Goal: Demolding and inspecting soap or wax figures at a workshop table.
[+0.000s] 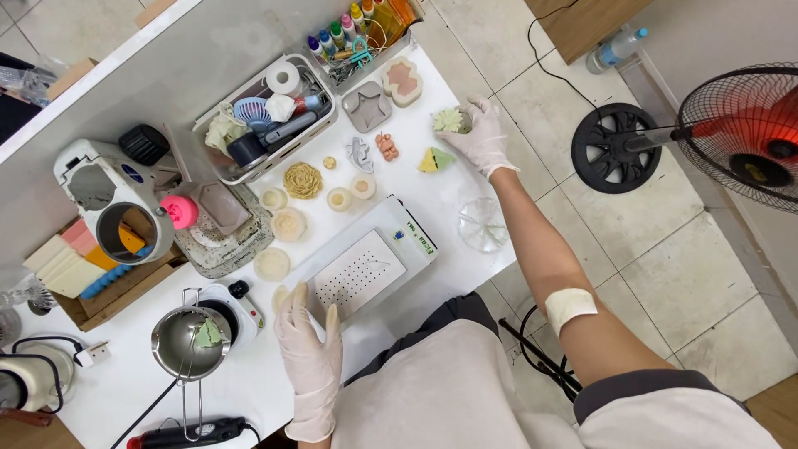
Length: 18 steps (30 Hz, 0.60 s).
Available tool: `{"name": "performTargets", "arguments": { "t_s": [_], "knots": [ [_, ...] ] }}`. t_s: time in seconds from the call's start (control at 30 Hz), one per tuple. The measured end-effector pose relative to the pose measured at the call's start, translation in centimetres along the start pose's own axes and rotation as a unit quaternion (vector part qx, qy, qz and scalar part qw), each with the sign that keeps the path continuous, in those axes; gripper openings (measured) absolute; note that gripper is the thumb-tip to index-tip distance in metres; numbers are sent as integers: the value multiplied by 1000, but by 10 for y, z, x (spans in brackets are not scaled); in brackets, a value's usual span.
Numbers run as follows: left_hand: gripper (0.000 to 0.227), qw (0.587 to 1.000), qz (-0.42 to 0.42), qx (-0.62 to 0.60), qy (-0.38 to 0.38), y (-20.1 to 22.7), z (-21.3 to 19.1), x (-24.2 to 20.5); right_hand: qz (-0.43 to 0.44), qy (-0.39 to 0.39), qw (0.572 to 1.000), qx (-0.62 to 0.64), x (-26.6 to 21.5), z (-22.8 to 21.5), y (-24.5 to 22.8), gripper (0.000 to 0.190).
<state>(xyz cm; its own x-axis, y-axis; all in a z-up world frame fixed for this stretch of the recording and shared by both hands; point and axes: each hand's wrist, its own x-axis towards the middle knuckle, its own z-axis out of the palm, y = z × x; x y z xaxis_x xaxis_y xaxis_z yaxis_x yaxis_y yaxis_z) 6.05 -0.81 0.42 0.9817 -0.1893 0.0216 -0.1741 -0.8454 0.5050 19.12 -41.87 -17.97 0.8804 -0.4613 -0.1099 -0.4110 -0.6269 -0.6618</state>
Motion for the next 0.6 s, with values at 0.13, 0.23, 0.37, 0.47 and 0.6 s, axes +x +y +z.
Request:
{"name": "performTargets", "arguments": {
  "t_s": [0.13,0.23,0.37,0.47,0.6],
  "knots": [
    [61,999,-32,5,-8,-3,6,-4,16,10,1000,-14,10,14,5,69],
    [63,997,-74,10,-19,0,8,-2,14,15,999,-28,10,14,5,69],
    [62,996,-78,10,-40,5,6,3,-14,28,998,-61,6,1,-2,83],
    [64,996,-74,21,-34,7,7,9,-43,58,997,-34,19,-1,-12,97],
    [65,998,-56,21,-18,11,7,10,-163,52,985,-10,44,5,-45,112]
  ]
}}
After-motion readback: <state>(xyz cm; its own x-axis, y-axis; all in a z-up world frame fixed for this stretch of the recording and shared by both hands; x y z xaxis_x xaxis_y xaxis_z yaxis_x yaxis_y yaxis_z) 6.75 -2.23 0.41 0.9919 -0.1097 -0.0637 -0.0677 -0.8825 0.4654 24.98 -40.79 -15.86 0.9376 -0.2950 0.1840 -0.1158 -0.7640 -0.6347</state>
